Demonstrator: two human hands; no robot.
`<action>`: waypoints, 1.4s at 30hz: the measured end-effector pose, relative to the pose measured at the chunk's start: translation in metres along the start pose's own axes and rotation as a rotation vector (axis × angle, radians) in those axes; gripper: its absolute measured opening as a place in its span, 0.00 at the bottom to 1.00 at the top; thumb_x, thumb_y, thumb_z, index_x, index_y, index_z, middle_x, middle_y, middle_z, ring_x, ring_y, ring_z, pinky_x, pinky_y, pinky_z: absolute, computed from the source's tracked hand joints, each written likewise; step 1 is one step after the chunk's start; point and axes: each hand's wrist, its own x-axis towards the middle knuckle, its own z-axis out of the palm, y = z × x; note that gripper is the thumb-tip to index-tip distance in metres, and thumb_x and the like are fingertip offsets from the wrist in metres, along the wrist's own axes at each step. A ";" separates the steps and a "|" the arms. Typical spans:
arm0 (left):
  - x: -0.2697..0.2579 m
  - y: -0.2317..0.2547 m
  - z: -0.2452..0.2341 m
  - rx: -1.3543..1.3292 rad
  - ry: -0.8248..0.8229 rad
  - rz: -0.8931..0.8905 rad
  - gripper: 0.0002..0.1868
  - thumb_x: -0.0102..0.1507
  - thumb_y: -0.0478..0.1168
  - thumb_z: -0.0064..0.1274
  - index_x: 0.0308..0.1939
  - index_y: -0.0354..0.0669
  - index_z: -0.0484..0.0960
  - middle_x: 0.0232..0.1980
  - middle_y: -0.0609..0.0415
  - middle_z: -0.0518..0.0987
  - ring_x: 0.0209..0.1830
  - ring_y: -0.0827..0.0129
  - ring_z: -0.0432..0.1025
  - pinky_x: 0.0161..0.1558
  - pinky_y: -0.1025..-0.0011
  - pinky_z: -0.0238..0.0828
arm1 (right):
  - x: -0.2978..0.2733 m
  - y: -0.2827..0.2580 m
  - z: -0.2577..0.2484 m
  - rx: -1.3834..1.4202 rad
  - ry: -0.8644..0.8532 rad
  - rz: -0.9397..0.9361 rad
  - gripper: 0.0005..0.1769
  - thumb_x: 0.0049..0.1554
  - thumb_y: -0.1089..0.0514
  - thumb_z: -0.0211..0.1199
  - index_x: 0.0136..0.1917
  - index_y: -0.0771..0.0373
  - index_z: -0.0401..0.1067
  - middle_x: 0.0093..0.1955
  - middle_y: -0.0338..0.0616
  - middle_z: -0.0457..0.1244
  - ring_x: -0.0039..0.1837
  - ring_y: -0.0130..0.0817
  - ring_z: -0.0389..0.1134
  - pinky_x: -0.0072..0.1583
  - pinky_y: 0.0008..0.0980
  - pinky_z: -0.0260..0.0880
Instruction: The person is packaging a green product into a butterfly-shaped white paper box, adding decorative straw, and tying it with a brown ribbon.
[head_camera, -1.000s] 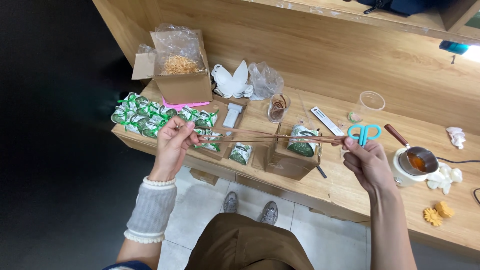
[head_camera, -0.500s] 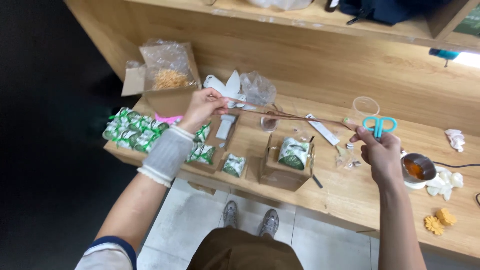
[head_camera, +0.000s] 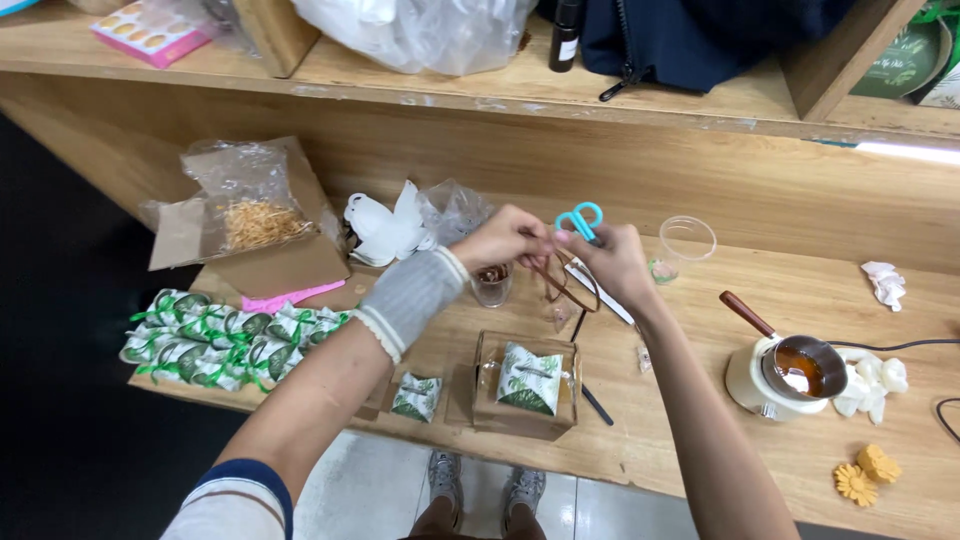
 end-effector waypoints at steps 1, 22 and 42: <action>0.000 -0.005 -0.010 0.011 0.057 -0.041 0.11 0.65 0.37 0.59 0.46 0.31 0.85 0.36 0.54 0.85 0.32 0.75 0.80 0.33 0.77 0.78 | -0.005 0.003 -0.004 -0.047 0.100 0.085 0.18 0.58 0.46 0.69 0.48 0.64 0.83 0.33 0.30 0.65 0.37 0.19 0.59 0.40 0.28 0.61; 0.046 -0.128 -0.030 0.967 -0.049 -0.637 0.19 0.55 0.36 0.60 0.51 0.38 0.79 0.54 0.37 0.79 0.55 0.48 0.74 0.52 0.56 0.72 | -0.150 0.126 -0.048 0.581 0.410 0.638 0.15 0.65 0.52 0.58 0.46 0.68 0.73 0.27 0.26 0.46 0.28 0.18 0.41 0.31 0.26 0.38; 0.010 -0.029 -0.054 0.852 -0.189 -0.934 0.17 0.61 0.33 0.53 0.52 0.56 0.84 0.50 0.58 0.77 0.35 0.65 0.75 0.38 0.68 0.74 | -0.183 0.129 -0.022 0.671 0.397 0.783 0.17 0.63 0.52 0.56 0.51 0.70 0.74 0.27 0.30 0.50 0.27 0.19 0.43 0.30 0.25 0.38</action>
